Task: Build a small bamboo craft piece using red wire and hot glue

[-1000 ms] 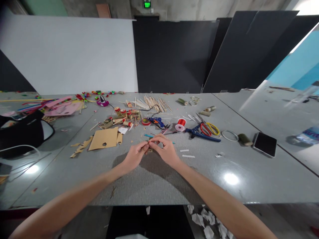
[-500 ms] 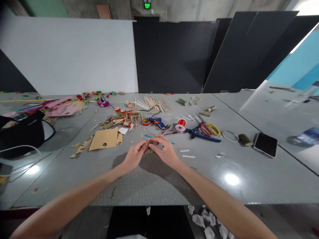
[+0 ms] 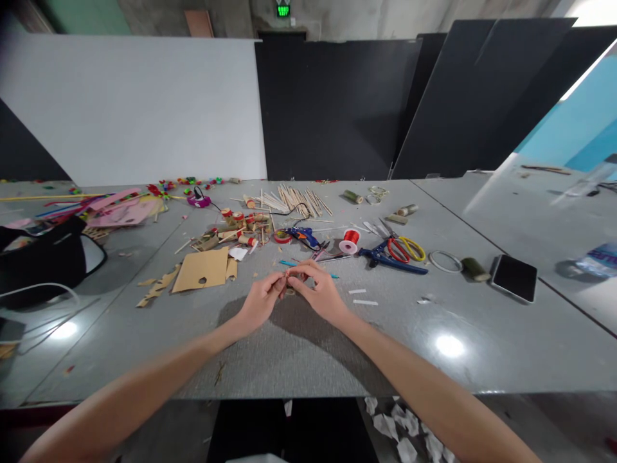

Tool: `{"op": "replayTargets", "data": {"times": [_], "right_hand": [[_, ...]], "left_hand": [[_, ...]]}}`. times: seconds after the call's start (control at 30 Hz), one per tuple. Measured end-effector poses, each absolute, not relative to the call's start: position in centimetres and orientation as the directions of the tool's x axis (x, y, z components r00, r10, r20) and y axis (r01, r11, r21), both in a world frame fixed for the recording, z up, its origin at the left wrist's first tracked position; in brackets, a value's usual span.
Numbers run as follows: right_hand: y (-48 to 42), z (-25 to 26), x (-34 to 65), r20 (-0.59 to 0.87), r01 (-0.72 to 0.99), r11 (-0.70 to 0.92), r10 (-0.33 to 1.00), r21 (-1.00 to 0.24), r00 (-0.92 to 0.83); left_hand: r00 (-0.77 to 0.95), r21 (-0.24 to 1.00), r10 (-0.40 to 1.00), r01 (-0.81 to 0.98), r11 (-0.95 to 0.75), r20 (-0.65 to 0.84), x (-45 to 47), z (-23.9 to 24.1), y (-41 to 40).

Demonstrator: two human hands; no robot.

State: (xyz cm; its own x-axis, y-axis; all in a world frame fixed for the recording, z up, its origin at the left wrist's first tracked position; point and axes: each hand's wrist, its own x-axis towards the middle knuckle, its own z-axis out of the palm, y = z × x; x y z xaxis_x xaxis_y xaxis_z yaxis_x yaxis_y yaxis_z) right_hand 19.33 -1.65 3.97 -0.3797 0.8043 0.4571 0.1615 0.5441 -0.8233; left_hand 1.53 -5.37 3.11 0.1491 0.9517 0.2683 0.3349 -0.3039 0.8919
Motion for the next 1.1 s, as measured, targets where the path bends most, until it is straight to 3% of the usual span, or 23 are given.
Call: {"op": "replayTargets", "data": {"times": [0.73,1.1], "right_hand": [[-1.56,3.60,19.30,0.528,0.105,0.578,0.794,-0.809,-0.300],[-1.61,3.81,19.27,0.500,0.142,0.572,0.793,-0.808,-0.349]], "left_hand": [[0.194,0.850,0.936,0.394,-0.349,0.294,1.35,3.00,-5.32],[0.190,0.839,0.930,0.403,-0.367,0.315,1.33,2.83,-5.32]]}}
